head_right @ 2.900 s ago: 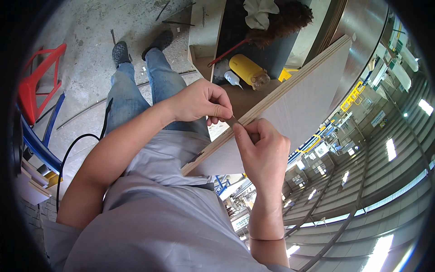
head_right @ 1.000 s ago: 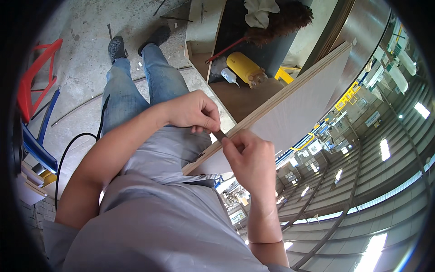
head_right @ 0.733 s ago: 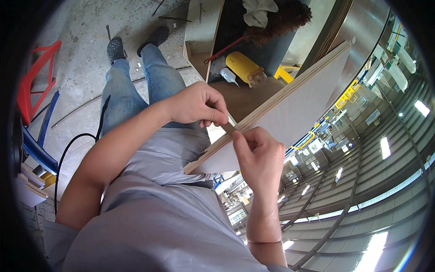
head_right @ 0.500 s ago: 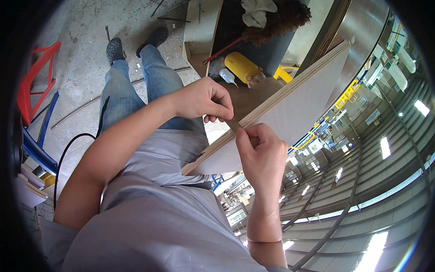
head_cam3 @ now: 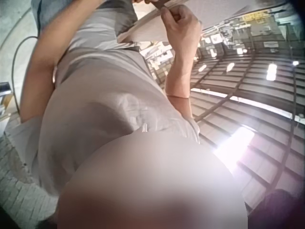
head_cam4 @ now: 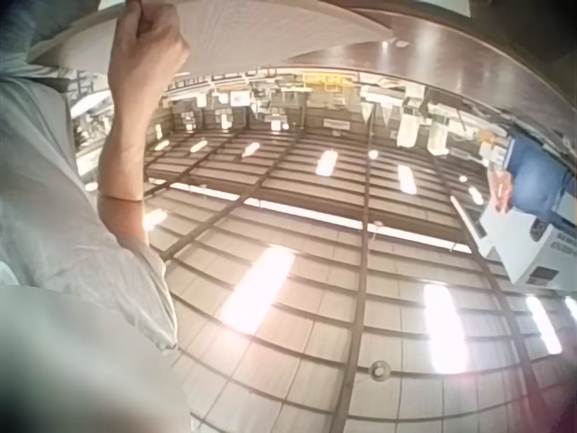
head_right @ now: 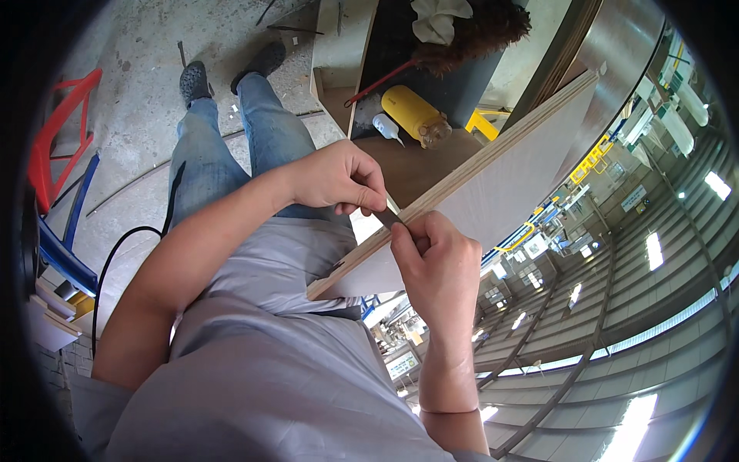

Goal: Applying and trimming edge banding on a wooden furniture panel.

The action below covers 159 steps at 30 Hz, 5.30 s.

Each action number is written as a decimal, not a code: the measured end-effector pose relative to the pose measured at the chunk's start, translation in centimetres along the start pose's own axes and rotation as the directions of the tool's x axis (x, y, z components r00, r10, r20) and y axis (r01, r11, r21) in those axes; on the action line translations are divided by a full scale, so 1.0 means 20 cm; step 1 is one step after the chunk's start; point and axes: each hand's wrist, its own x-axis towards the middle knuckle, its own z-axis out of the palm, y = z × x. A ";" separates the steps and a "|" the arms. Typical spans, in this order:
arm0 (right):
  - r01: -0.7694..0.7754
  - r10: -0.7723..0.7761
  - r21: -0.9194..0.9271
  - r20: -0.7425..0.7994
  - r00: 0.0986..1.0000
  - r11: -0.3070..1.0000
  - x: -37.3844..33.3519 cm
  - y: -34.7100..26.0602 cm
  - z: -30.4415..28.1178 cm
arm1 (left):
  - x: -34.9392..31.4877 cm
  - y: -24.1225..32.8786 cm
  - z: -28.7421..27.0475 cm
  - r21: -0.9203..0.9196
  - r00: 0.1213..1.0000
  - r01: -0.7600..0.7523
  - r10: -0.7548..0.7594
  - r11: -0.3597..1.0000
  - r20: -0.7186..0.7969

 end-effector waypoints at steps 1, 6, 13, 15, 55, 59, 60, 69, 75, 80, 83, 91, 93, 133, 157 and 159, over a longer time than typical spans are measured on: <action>0.010 -0.010 -0.017 0.003 1.000 1.000 0.00 0.00 0.00 | 0.00 0.00 0.00 -0.011 1.000 -0.003 0.003 1.000 -0.001; 0.028 -0.028 -0.020 0.014 1.000 0.999 0.00 -0.01 0.00 | -0.01 0.00 0.00 0.016 1.000 -0.005 0.005 1.000 0.002; 0.030 -0.027 -0.067 0.039 0.999 0.997 -0.01 -0.02 0.00 | -0.01 -0.01 -0.01 0.039 1.000 0.004 -0.005 0.999 0.015; 0.025 -0.022 -0.076 0.046 0.999 0.997 -0.01 -0.03 0.00 | -0.01 0.00 -0.01 0.045 1.000 0.000 -0.001 0.999 0.019; -0.076 0.075 0.011 0.052 0.996 0.997 -0.04 -0.03 0.03 | -0.03 -0.04 -0.02 0.025 0.996 0.050 -0.052 0.998 0.067; -0.091 0.089 0.047 0.051 0.995 0.995 -0.04 -0.01 0.04 | -0.03 -0.04 -0.02 0.024 0.997 0.040 -0.041 0.999 0.069; -0.091 0.089 0.046 0.051 0.995 0.995 -0.04 -0.01 0.04 | -0.03 -0.03 -0.02 0.021 0.996 0.040 -0.041 0.999 0.075; -0.206 0.200 0.119 0.055 0.978 0.971 -0.08 0.03 0.04 | -0.02 -0.01 -0.01 0.071 0.998 0.039 -0.043 0.997 0.054; -0.200 0.191 0.143 0.075 0.979 0.969 -0.08 0.04 0.03 | -0.01 -0.01 -0.01 0.075 1.000 -0.011 0.009 0.997 0.023; -0.132 0.130 0.047 0.058 0.990 0.990 -0.08 0.04 0.03 | -0.02 -0.01 -0.01 0.085 1.000 -0.001 0.000 0.996 0.009; -0.101 0.097 0.063 0.065 0.993 0.993 -0.09 0.05 0.04 | -0.03 -0.04 -0.01 0.083 0.999 -0.002 -0.001 0.997 0.034; -0.069 0.062 0.074 0.084 0.995 0.995 -0.09 0.05 0.05 | -0.05 -0.06 -0.01 0.040 0.998 0.033 -0.035 0.999 0.050; -0.033 0.021 0.088 0.144 0.989 0.996 -0.12 0.06 0.08 | -0.08 -0.09 -0.02 0.085 0.993 0.075 -0.082 0.994 0.081; 0.363 0.038 0.819 -0.422 0.906 0.445 0.19 0.26 0.13 | -0.20 0.03 0.33 0.822 0.909 -0.084 0.382 0.563 -0.169; 0.512 0.031 0.739 -0.582 0.813 0.438 0.19 0.29 0.22 | -0.30 -0.17 0.23 -0.145 0.976 0.135 -0.157 0.980 -0.152; 0.515 0.027 0.728 -0.588 0.808 0.452 0.19 0.30 0.23 | -0.28 -0.19 0.21 -0.133 0.949 0.090 -0.125 0.987 -0.290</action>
